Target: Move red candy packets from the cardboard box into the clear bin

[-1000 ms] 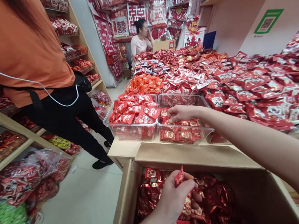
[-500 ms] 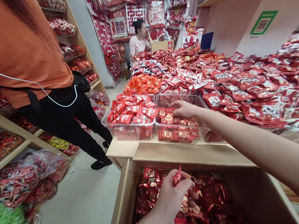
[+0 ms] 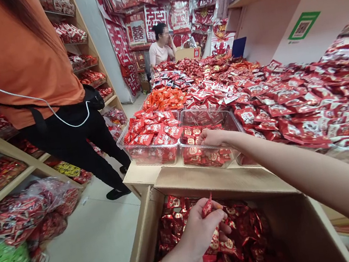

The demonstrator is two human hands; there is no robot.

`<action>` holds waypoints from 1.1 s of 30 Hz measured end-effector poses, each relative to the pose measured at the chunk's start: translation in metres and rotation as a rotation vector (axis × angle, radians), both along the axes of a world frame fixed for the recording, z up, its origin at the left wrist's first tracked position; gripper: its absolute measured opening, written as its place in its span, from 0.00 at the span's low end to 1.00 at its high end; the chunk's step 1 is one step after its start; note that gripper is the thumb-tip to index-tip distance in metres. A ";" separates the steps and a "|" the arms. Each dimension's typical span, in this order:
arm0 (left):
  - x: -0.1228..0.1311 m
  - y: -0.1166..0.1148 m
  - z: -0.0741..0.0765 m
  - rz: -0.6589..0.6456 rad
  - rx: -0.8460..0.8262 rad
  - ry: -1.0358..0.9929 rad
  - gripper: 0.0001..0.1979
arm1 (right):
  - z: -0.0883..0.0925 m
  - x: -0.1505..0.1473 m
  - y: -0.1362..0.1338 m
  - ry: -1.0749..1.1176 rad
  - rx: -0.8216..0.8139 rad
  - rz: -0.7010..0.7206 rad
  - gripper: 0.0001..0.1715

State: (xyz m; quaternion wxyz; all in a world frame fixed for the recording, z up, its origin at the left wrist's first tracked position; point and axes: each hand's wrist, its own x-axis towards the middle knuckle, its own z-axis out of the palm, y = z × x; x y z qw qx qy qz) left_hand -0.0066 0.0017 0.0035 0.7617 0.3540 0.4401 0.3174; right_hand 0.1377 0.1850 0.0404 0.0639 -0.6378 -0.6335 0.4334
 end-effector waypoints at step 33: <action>0.001 -0.001 0.005 0.002 0.002 0.038 0.06 | 0.007 -0.008 0.018 -0.373 0.493 0.470 0.11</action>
